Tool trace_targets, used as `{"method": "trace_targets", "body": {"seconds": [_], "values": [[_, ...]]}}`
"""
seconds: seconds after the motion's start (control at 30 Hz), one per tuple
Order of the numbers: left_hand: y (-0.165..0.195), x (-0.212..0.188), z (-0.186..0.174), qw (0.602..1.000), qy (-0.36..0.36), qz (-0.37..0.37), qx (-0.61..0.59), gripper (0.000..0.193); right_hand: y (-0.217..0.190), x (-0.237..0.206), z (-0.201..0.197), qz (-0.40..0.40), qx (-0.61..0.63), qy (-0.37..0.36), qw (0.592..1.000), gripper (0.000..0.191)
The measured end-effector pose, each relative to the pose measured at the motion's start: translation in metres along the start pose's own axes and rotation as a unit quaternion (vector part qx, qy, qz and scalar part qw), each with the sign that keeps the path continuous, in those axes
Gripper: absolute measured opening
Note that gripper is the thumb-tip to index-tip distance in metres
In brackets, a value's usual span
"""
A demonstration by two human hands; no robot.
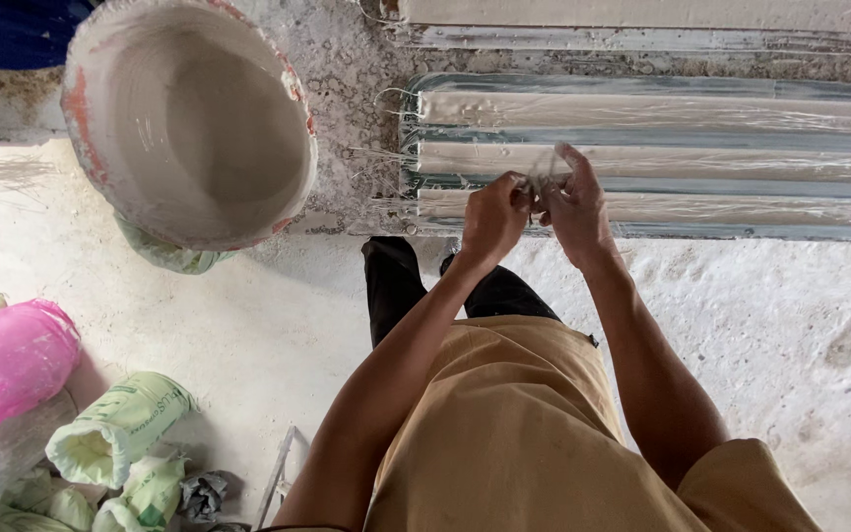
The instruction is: The person peels a plastic string off long glass mold strips and presses the strips into place, then mixes plaster paste in a large bowl by hand and scoops the paste onto the strips. They use a flat trowel to spread and smooth the paste along the mold surfaces.
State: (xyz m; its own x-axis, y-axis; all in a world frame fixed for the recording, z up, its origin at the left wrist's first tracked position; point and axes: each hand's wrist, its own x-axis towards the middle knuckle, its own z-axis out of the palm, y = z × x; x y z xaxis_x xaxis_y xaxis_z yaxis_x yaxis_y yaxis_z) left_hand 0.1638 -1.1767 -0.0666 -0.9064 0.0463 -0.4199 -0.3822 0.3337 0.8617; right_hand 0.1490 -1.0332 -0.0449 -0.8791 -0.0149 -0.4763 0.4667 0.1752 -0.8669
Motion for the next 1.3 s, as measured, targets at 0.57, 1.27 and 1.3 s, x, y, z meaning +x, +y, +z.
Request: {"method": "trace_targets", "body": {"seconds": [0.57,1.27,1.3], "values": [[-0.019,0.02,-0.03,0.986,0.118,-0.01,0.114,0.022,0.004,0.041,-0.062,0.104,0.03,0.172,0.979,0.04],[-0.074,-0.015,-0.129,0.994,0.083,-0.067,0.008,0.027,-0.027,0.051,-0.125,-0.039,-0.433,0.17,0.884,0.072],[-0.072,-0.024,-0.132,0.994,0.079,-0.068,-0.013,0.027,-0.031,0.048,-0.117,-0.097,-0.465,0.218,0.852,0.057]]}}
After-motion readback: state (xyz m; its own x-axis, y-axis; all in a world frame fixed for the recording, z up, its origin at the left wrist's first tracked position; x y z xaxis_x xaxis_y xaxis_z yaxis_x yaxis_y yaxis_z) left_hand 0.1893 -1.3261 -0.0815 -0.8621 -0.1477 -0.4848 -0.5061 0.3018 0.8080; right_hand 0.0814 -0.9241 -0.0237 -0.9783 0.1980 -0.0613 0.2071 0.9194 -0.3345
